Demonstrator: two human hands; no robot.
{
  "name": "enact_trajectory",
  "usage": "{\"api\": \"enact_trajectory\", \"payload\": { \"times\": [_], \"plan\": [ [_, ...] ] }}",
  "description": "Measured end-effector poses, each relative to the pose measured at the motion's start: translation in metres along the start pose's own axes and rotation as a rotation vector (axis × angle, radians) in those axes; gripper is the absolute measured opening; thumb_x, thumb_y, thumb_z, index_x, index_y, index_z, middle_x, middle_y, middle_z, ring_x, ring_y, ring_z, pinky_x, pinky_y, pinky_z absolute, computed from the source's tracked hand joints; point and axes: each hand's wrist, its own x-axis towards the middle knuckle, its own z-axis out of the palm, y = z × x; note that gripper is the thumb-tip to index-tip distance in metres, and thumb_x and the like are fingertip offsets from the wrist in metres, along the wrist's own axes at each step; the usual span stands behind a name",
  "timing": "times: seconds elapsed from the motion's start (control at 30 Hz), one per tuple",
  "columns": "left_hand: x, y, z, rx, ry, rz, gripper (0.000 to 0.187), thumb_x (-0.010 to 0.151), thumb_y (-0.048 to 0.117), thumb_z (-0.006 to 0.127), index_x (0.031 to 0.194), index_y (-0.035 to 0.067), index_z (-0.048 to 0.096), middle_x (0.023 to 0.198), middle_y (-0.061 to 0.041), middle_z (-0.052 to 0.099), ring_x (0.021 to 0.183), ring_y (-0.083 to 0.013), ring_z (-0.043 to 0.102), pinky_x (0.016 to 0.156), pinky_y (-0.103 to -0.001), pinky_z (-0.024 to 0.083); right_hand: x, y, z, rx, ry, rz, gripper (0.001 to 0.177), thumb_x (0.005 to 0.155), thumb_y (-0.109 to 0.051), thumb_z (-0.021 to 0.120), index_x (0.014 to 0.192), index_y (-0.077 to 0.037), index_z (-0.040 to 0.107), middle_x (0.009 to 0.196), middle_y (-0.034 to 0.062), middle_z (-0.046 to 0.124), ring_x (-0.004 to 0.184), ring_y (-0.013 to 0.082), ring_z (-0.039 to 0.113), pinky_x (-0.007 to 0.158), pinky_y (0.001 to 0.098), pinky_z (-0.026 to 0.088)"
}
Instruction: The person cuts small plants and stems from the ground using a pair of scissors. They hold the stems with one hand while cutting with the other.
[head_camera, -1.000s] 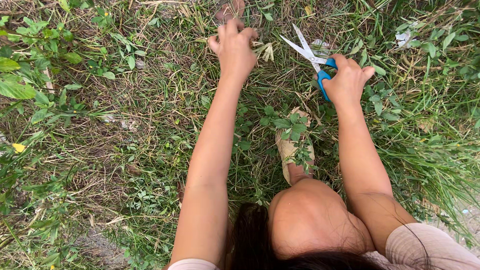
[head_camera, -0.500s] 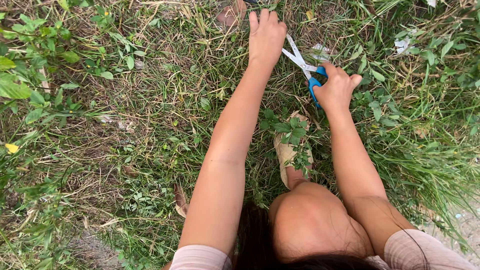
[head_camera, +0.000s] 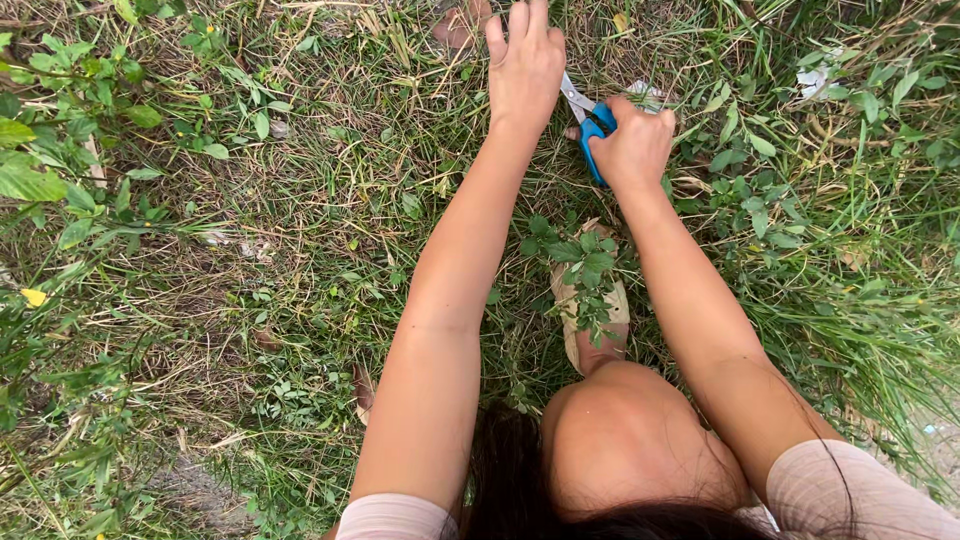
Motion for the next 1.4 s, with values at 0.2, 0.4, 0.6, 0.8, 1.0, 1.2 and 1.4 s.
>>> {"api": "enact_trajectory", "payload": {
  "times": [0.2, 0.4, 0.6, 0.8, 1.0, 1.2, 1.4],
  "plan": [
    [0.001, 0.001, 0.0, 0.017, -0.007, 0.007, 0.007, 0.084, 0.02, 0.071, 0.087, 0.013, 0.072, 0.128, -0.007, 0.055, 0.128, -0.0255, 0.045, 0.107, -0.052, 0.026, -0.003, 0.014, 0.013, 0.054, -0.02, -0.018, 0.031, 0.072, -0.021, 0.089, 0.1, -0.011, 0.082, 0.073, 0.0149, 0.071, 0.066, 0.0371, 0.063, 0.08, 0.0442, 0.052],
    [0.001, -0.003, 0.002, 0.012, -0.062, -0.012, 0.01, 0.079, 0.019, 0.072, 0.087, 0.014, 0.073, 0.12, -0.006, 0.06, 0.117, -0.0256, 0.049, 0.104, -0.051, 0.027, 0.0, 0.003, 0.001, 0.12, -0.085, 0.057, 0.037, 0.076, -0.032, 0.094, 0.101, -0.008, 0.081, 0.069, 0.0174, 0.068, 0.065, 0.0376, 0.063, 0.079, 0.0437, 0.052],
    [0.001, 0.003, 0.01, -0.064, -0.086, 0.053, 0.007, 0.082, 0.013, 0.07, 0.087, 0.014, 0.075, 0.09, -0.004, 0.069, 0.112, -0.025, 0.054, 0.107, -0.054, 0.026, 0.006, -0.014, -0.014, 0.099, 0.013, -0.091, 0.037, 0.071, -0.024, 0.091, 0.1, -0.005, 0.078, 0.074, 0.0141, 0.073, 0.064, 0.0326, 0.066, 0.079, 0.0455, 0.049],
    [0.003, 0.009, 0.006, -0.131, -0.024, 0.086, 0.016, 0.082, 0.013, 0.069, 0.098, 0.015, 0.07, 0.09, -0.005, 0.069, 0.114, -0.0253, 0.056, 0.109, -0.051, 0.026, 0.012, -0.008, 0.006, 0.042, -0.001, -0.018, 0.031, 0.07, -0.017, 0.087, 0.1, -0.012, 0.081, 0.073, 0.0131, 0.073, 0.068, 0.0386, 0.064, 0.081, 0.0447, 0.052],
    [0.006, 0.0, 0.002, -0.13, -0.025, 0.078, 0.021, 0.087, 0.013, 0.067, 0.106, 0.018, 0.061, 0.094, -0.004, 0.068, 0.115, -0.024, 0.055, 0.104, -0.05, 0.028, 0.008, 0.004, 0.017, 0.074, -0.047, 0.02, 0.032, 0.074, -0.02, 0.087, 0.105, -0.014, 0.081, 0.077, 0.0159, 0.072, 0.071, 0.0398, 0.066, 0.078, 0.0456, 0.053],
    [0.008, -0.036, -0.002, 0.025, 0.116, 0.018, 0.041, 0.083, 0.012, 0.064, 0.125, 0.014, 0.063, 0.117, -0.005, 0.067, 0.124, -0.0239, 0.051, 0.11, -0.052, 0.02, 0.013, 0.0, -0.007, 0.033, -0.124, -0.028, 0.046, 0.076, -0.039, 0.094, 0.107, -0.009, 0.078, 0.075, 0.0129, 0.072, 0.072, 0.0338, 0.067, 0.085, 0.0441, 0.046],
    [-0.002, -0.092, 0.002, -0.019, -0.435, 0.098, 0.017, 0.101, 0.013, 0.061, 0.111, 0.01, 0.074, 0.114, -0.008, 0.069, 0.124, -0.031, 0.054, 0.12, -0.067, 0.006, 0.014, -0.012, -0.07, 0.114, -0.223, -0.119, 0.071, 0.071, -0.059, 0.095, 0.112, -0.005, 0.075, 0.078, 0.0063, 0.071, 0.08, 0.0254, 0.069, 0.086, 0.0423, 0.032]
  ]
}}
